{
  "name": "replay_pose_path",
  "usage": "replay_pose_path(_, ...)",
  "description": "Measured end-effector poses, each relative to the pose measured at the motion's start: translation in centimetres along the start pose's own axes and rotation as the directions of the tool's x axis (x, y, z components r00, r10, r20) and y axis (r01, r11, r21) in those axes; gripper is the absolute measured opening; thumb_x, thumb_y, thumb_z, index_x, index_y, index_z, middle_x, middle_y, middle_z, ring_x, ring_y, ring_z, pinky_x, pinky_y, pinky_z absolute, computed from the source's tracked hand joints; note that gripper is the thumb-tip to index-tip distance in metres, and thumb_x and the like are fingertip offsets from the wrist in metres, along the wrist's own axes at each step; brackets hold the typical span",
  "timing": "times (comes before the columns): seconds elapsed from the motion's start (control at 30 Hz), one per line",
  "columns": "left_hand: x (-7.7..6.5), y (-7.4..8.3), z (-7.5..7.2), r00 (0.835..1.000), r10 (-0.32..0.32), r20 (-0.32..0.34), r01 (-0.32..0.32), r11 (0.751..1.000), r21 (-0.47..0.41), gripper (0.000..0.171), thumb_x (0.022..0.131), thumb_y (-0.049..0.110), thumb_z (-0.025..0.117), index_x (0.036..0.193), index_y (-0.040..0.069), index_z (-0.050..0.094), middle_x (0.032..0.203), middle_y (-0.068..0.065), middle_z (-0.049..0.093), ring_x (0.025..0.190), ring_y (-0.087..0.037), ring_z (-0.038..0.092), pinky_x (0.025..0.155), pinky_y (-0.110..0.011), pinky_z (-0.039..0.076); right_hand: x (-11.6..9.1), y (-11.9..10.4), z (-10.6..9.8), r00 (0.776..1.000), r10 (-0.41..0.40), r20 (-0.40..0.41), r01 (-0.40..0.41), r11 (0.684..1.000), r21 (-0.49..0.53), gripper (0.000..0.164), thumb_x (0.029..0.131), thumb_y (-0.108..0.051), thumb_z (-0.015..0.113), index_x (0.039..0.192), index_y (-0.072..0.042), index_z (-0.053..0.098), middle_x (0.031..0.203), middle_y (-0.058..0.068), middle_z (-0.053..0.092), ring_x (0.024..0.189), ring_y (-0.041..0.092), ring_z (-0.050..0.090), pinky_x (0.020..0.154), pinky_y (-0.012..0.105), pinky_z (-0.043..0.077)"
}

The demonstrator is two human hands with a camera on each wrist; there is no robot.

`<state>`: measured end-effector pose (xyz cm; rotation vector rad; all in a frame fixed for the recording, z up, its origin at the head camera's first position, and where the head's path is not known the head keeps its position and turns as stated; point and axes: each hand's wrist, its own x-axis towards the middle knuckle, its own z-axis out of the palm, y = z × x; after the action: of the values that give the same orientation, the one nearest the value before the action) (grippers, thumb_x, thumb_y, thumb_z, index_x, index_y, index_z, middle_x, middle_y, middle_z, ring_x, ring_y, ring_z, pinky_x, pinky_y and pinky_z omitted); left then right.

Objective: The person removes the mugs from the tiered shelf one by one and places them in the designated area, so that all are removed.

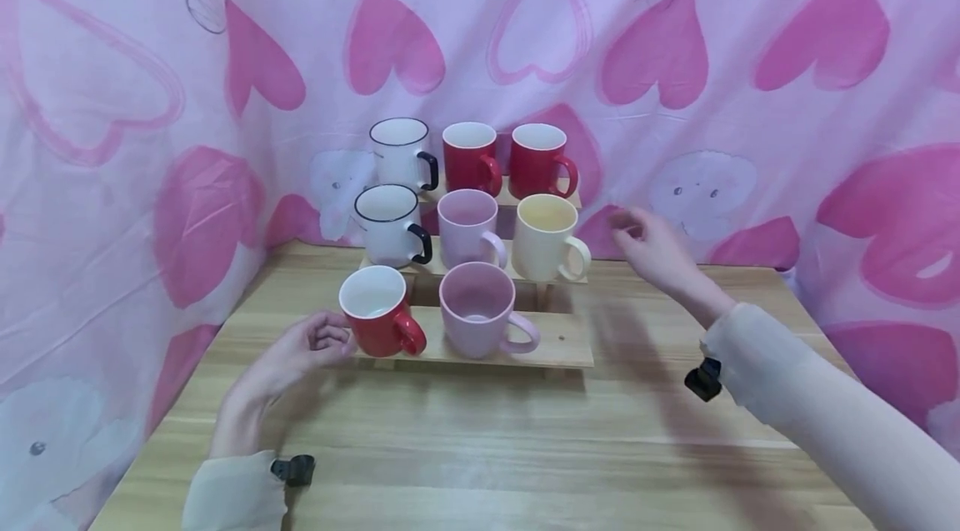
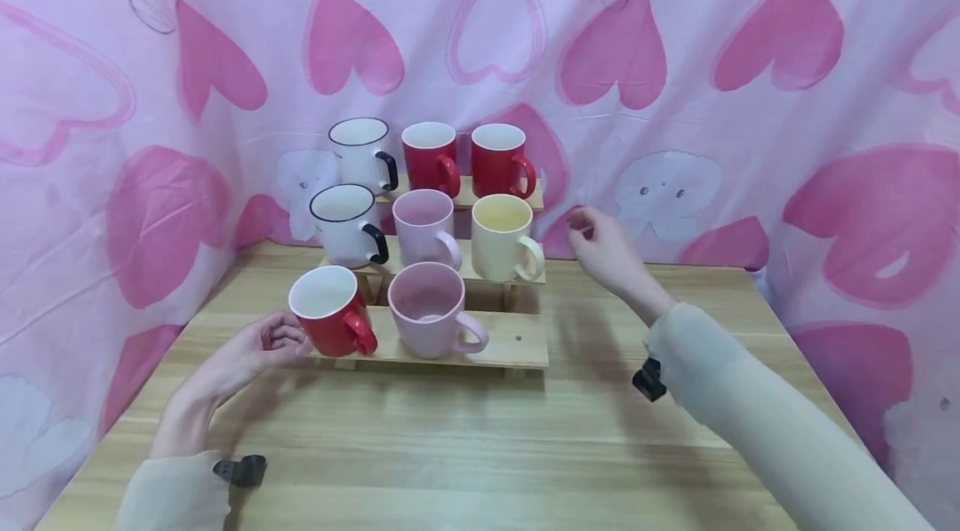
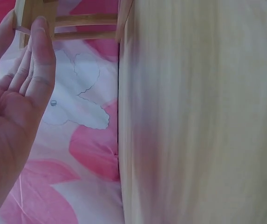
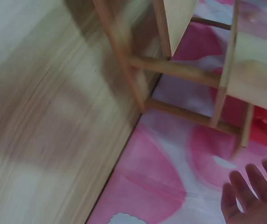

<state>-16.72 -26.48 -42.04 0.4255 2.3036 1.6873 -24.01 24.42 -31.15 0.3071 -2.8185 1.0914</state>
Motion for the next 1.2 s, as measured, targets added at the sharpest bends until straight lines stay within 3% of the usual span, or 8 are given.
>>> replay_pose_path(0.17, -0.1, 0.3, 0.0, 1.000, 0.006, 0.015, -0.006, 1.000, -0.004, 0.037, 0.090, 0.003, 0.068, 0.120, -0.007, 0.049, 0.107, -0.021, 0.059, 0.099, -0.029, 0.060, 0.085, -0.029, 0.053, 2.5, -0.1, 0.4, 0.997, 0.047, -0.058, -0.045, 0.998, 0.039, 0.041, 0.103, -0.024, 0.044, 0.136, 0.001, 0.048, 0.127, 0.023, 0.054, 0.120, 0.038, 0.049, 0.098, 0.054, 0.041)
replay_pose_path(0.33, 0.1, 0.2, -0.2, 1.000, 0.014, 0.017, -0.014, 1.000, 0.004, 0.037, 0.090, 0.003, 0.069, 0.119, -0.008, 0.048, 0.105, -0.020, 0.059, 0.095, -0.022, 0.061, 0.083, -0.026, 0.054, 4.6, -0.6, 0.3, 0.994, 0.044, -0.103, -0.035, 0.995, 0.091, 0.048, 0.104, -0.035, 0.042, 0.136, 0.000, 0.048, 0.131, 0.023, 0.053, 0.120, 0.039, 0.050, 0.101, 0.053, 0.040)
replay_pose_path(0.57, 0.0, 0.0, -0.2, 1.000, 0.001, 0.023, -0.001, 1.000, -0.004, 0.036, 0.091, 0.005, 0.068, 0.119, -0.006, 0.048, 0.105, -0.020, 0.060, 0.094, -0.021, 0.062, 0.083, -0.029, 0.054, 7.0, -2.8, 0.1, 0.994, 0.101, -0.040, -0.086, 0.957, 0.277, 0.069, 0.099, -0.060, 0.037, 0.141, -0.006, 0.046, 0.131, 0.019, 0.053, 0.115, 0.035, 0.052, 0.092, 0.047, 0.046)
replay_pose_path(0.67, 0.1, -0.1, -0.2, 1.000, 0.007, 0.025, -0.007, 1.000, -0.016, 0.037, 0.091, 0.005, 0.068, 0.119, -0.006, 0.047, 0.104, -0.020, 0.060, 0.093, -0.018, 0.062, 0.082, -0.029, 0.054, 7.9, -3.6, 0.1, 0.992, 0.119, -0.029, -0.105, 0.948, 0.301, 0.072, 0.096, -0.064, 0.041, 0.141, -0.009, 0.047, 0.130, 0.016, 0.054, 0.114, 0.035, 0.052, 0.090, 0.045, 0.047)
replay_pose_path(0.93, 0.3, 0.0, -0.3, 0.999, 0.023, 0.030, -0.022, 1.000, -0.020, 0.038, 0.091, 0.003, 0.067, 0.121, -0.008, 0.046, 0.103, -0.021, 0.060, 0.092, -0.016, 0.063, 0.081, -0.028, 0.055, 9.1, -5.3, 0.9, 0.990, 0.136, -0.038, -0.116, 0.939, 0.324, 0.067, 0.092, -0.060, 0.056, 0.132, -0.006, 0.054, 0.124, 0.014, 0.056, 0.106, 0.028, 0.053, 0.090, 0.047, 0.051)
replay_pose_path(1.2, 0.4, -0.1, -0.2, 0.999, 0.022, 0.038, -0.021, 0.999, -0.024, 0.038, 0.091, 0.001, 0.066, 0.120, -0.008, 0.046, 0.104, -0.020, 0.060, 0.093, -0.017, 0.063, 0.082, -0.028, 0.055, 9.2, -5.6, 1.6, 0.987, 0.150, -0.056, -0.123, 0.935, 0.332, 0.050, 0.096, -0.048, 0.058, 0.115, -0.001, 0.060, 0.106, 0.018, 0.059, 0.088, 0.032, 0.058, 0.065, 0.028, 0.055)
